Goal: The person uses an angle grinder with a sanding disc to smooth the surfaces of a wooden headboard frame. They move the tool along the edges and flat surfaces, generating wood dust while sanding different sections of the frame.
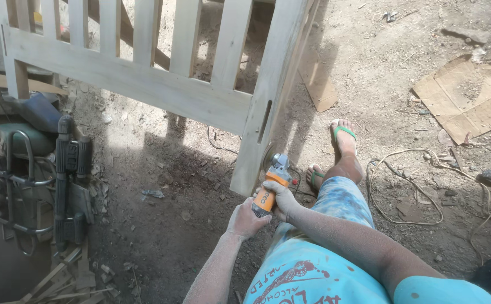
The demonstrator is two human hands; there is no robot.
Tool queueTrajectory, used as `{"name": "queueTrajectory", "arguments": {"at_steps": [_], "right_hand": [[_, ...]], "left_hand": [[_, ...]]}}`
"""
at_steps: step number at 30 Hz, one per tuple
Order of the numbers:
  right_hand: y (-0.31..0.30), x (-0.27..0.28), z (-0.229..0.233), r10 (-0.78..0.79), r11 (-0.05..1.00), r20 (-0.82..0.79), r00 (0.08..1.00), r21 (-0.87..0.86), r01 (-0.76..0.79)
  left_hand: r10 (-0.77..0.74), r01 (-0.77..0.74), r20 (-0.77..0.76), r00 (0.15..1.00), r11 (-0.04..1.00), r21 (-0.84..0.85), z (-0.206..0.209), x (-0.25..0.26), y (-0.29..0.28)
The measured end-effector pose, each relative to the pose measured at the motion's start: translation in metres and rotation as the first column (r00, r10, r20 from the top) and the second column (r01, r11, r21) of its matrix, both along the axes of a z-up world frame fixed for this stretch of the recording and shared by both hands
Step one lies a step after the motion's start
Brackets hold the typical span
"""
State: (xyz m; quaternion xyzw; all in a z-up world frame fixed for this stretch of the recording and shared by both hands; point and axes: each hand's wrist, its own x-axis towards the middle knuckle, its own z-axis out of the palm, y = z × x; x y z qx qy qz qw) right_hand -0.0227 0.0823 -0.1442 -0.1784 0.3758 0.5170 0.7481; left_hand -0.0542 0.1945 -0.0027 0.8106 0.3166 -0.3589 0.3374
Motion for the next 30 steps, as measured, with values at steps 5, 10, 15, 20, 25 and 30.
{"name": "queueTrajectory", "arguments": {"at_steps": [5, 10, 15, 20, 25, 30], "right_hand": [[-0.003, 0.044, -0.004, -0.014, 1.000, 0.005, 1.000, -0.018, 0.014], [-0.004, 0.108, -0.010, -0.009, 0.998, 0.091, 0.996, -0.054, 0.014], [-0.008, 0.163, -0.015, -0.029, 0.998, 0.096, 0.995, -0.045, 0.033], [-0.010, 0.194, -0.013, -0.032, 0.998, 0.141, 0.990, -0.050, 0.040], [-0.017, 0.199, -0.010, 0.016, 0.999, 0.157, 0.987, -0.044, -0.009], [-0.023, 0.152, -0.002, 0.126, 0.992, 0.044, 0.991, -0.001, -0.126]], "left_hand": [[0.003, -0.003, 0.028, 1.000, 1.000, -0.003, -0.006, 0.038, -0.005], [0.009, -0.009, 0.087, 0.996, 1.000, -0.004, -0.010, 0.084, -0.010], [-0.013, 0.012, 0.069, 0.998, 1.000, 0.019, -0.012, 0.142, -0.013], [0.007, -0.005, 0.114, 0.993, 1.000, -0.020, -0.021, 0.197, -0.011], [0.010, -0.007, 0.185, 0.983, 1.000, -0.016, -0.018, 0.189, -0.018], [0.076, -0.077, 0.045, 0.996, 0.997, 0.012, -0.003, 0.126, -0.024]]}}
